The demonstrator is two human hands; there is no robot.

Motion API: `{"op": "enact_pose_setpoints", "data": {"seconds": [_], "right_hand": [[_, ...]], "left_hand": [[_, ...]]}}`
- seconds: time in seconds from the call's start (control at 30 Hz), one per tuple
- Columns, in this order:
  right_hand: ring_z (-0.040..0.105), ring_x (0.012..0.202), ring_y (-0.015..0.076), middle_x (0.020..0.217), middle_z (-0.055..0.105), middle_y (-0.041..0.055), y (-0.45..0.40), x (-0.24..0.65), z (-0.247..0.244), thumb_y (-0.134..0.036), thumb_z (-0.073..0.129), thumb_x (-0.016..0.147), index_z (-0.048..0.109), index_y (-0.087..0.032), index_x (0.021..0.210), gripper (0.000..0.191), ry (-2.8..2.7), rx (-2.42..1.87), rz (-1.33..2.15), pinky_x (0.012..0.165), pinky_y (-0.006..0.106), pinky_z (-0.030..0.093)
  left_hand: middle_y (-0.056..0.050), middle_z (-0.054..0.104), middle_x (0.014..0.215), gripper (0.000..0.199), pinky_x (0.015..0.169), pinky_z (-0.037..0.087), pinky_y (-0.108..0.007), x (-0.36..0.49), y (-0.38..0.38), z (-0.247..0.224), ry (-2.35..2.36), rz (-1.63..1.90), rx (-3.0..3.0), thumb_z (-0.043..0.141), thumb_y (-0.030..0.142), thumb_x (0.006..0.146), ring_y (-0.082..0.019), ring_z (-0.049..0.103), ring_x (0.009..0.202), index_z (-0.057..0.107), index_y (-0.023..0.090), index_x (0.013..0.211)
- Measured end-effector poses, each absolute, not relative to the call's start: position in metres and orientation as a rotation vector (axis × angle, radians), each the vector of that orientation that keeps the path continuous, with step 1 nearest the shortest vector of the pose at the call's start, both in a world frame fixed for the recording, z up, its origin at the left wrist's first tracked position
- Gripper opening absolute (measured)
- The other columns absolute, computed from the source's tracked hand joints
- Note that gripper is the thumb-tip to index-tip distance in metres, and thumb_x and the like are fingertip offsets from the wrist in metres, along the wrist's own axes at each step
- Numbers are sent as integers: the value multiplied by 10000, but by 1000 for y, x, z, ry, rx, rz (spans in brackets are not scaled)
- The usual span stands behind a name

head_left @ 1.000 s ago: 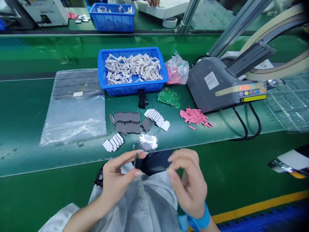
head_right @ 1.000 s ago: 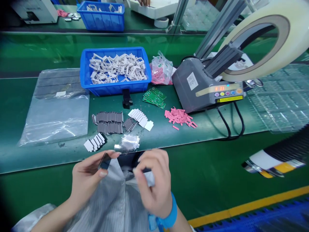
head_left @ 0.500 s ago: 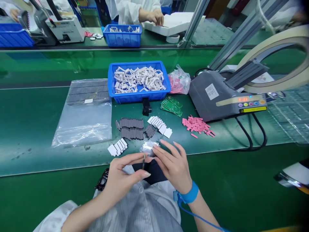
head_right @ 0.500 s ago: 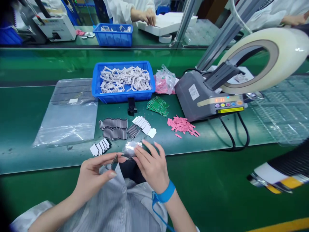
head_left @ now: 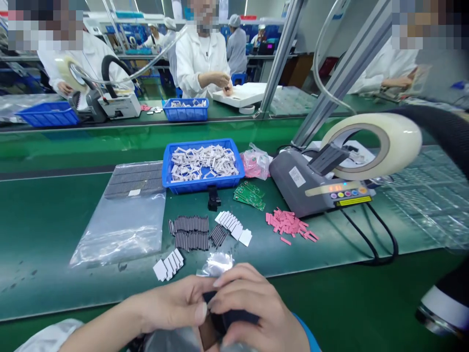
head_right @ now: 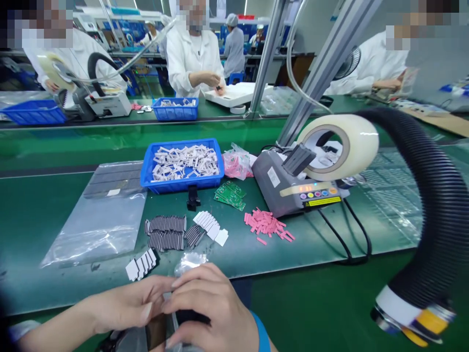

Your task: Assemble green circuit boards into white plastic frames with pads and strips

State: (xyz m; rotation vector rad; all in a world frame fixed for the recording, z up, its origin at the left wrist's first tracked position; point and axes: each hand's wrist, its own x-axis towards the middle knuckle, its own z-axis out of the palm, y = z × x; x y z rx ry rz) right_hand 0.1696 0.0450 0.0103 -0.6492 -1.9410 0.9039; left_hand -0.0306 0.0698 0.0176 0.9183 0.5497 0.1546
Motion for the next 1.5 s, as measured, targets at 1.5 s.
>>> {"op": "enact_pose_setpoints", "data": {"seconds": [1.5], "right_hand": [[652,779,193,889,714,71,86,214,-76,-371,639,792,695,-200,951,240,-1249,-1258,716,701,315,543]], "left_hand": [[-82,619,1114,212,856,484,-454,-24,313,35,1338,237,2714,586,297,857,-239,578,1029,618,153,1008]]}}
